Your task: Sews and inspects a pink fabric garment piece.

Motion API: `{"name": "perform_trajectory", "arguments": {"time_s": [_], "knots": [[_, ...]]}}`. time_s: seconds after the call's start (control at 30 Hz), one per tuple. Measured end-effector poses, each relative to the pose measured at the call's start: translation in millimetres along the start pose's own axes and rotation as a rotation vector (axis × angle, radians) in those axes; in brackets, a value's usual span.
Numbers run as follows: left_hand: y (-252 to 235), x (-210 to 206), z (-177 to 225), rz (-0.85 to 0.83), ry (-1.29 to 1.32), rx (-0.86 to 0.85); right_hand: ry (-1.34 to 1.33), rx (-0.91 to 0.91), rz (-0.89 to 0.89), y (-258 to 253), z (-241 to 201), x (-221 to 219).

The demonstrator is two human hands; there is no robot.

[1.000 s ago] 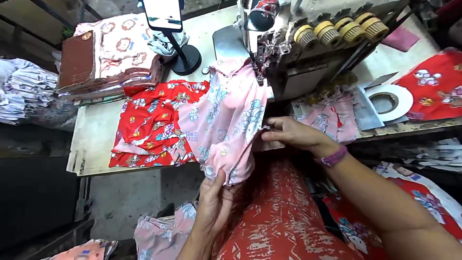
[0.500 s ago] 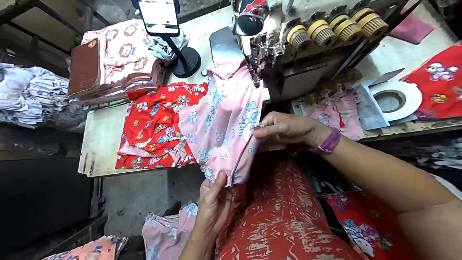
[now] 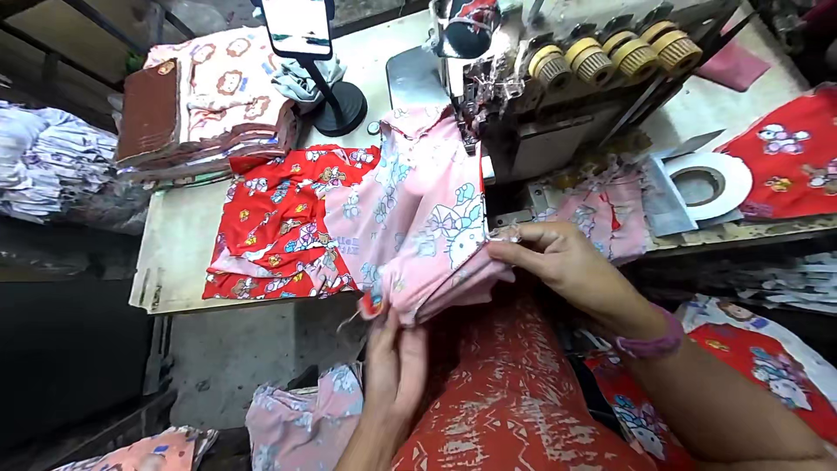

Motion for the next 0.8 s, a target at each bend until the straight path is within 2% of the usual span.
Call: {"name": "perform_trajectory", "arguments": {"time_s": [0.03,0.07,0.1,0.13,0.17,0.27,0.33,0.43,0.6,0.8], "knots": [[-5,-10,-14,-0.028,0.249,0.163,0.015,0.004,0.016,3,-2,1],[-8,-20,-25,-0.101,0.390,0.276,0.027,-0.003,0.034,6,-2,1],[-13,-29,-29,-0.190,0.422,0.340,0.040,-0.011,0.052,9,-3,2],[-19,-36,-25,-0.229,0.348,0.331,0.052,-0.018,0.074,11,-4,4],[-25,-40,-15,-0.189,0.206,0.241,0.067,-0.018,0.097,15,-7,6],[-30,-30,16,0.042,-0.281,-0.180,0.049,-0.045,0.125,17,-4,7],[-23,-23,15,0.085,-0.425,-0.334,0.008,-0.037,0.132,15,4,4],[-14,-17,2,0.074,-0.434,-0.377,0.014,0.050,0.171,19,2,12],[-14,-5,-16,0.079,-0.505,-0.392,-0.034,0.057,0.187,16,21,15],[-46,-6,-10,0.059,-0.524,-0.502,0.019,0.049,0.285,-9,13,26]]}}
Point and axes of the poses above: each hand's wrist, its own y-axis away from the middle knuckle, its own x-axis out of the back of the hand, z = x × y, the point moved 5 cm from there along -y, towards the middle knuckle, and after that the axes turned 12 degrees about -z, right-handed, at the moved point
